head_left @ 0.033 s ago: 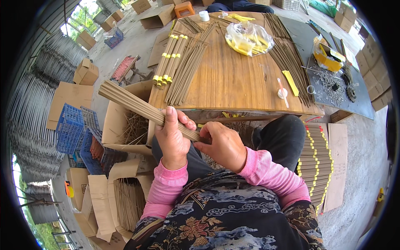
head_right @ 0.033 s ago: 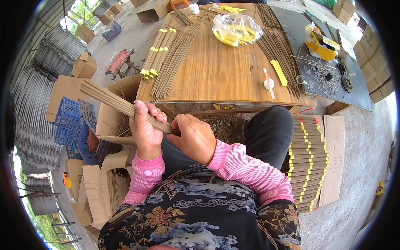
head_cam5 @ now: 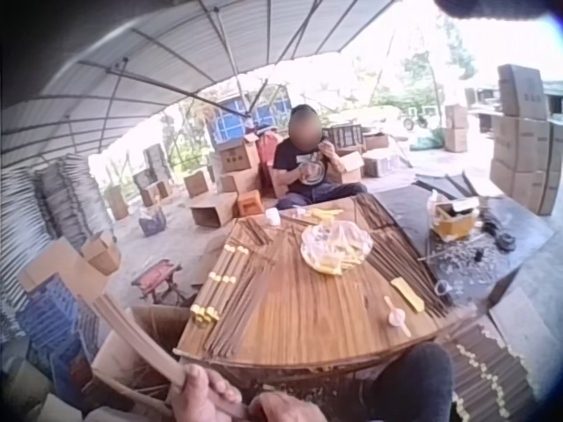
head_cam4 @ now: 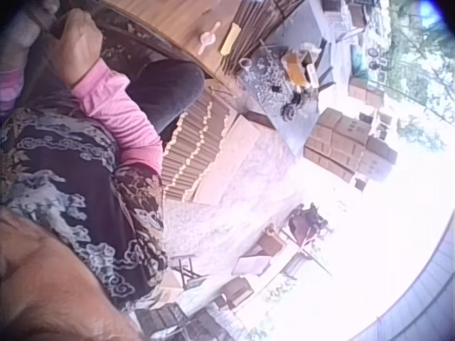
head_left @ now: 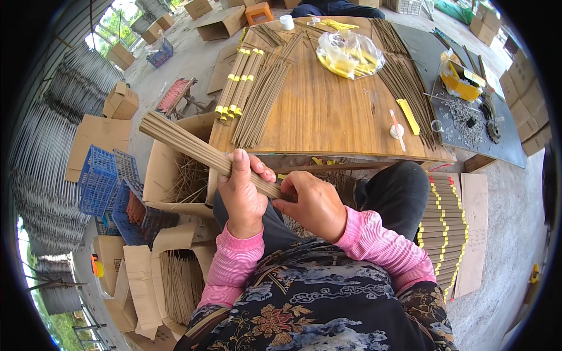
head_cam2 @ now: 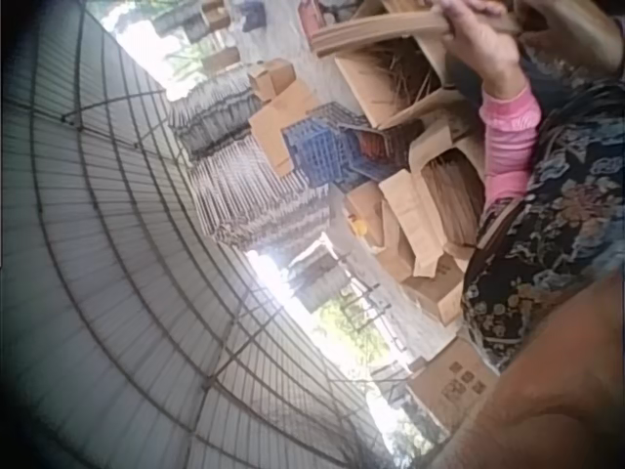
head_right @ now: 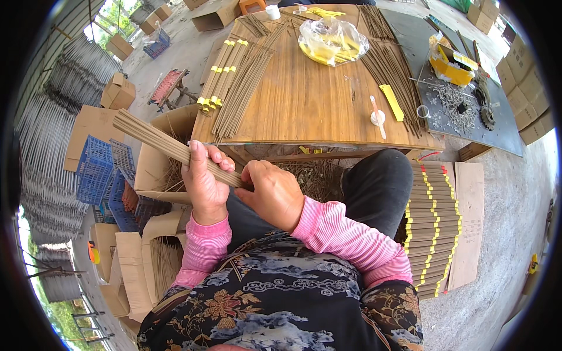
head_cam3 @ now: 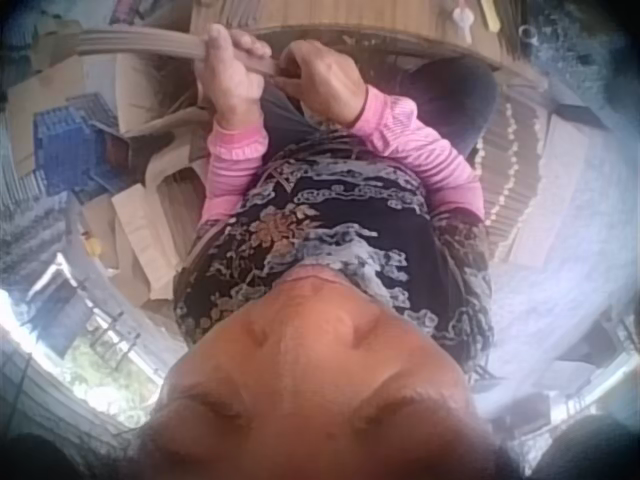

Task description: The person gathers thin wooden sticks from a cardboard box, aligns them into bundles, and secures each bundle with yellow tape. They repeat this process multiple times, placing finished bundles on the table.

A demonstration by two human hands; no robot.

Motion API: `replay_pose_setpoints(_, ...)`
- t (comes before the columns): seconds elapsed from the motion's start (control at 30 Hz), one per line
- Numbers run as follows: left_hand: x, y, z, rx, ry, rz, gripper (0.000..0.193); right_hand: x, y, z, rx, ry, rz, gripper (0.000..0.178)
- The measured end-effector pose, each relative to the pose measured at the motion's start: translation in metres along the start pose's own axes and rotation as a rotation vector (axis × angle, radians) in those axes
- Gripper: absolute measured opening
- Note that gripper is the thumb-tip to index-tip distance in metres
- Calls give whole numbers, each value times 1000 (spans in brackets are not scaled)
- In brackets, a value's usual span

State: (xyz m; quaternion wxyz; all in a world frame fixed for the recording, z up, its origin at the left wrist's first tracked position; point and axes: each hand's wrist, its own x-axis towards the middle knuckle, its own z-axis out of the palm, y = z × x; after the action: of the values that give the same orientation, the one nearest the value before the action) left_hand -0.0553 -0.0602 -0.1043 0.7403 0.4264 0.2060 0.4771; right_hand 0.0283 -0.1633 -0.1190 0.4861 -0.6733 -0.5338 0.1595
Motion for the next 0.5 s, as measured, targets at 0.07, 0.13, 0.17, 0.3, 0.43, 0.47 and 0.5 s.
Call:
replay_pose_setpoints(0.07,0,0,0,3,4,-11,25,0,1,0,11,1,-4,26)
replay_pose_setpoints(0.13,0,0,0,57,11,-9,30,2,0,-1,1,-27,1,25)
replay_pose_setpoints(0.17,0,0,0,84,10,-8,33,3,-1,-2,-5,-37,3,25)
replay_pose_setpoints(0.3,0,1,0,95,-16,-16,32,3,-2,-6,42,-93,81,25)
replay_pose_setpoints(0.43,1,1,-1,64,-8,-48,32,6,0,-8,97,-152,125,25)
replay_pose_setpoints(0.47,1,1,-1,55,-2,-57,32,7,2,-9,110,-166,129,24)
replay_pose_setpoints(0.5,1,1,-1,61,0,-66,32,8,3,-9,133,-204,164,25)
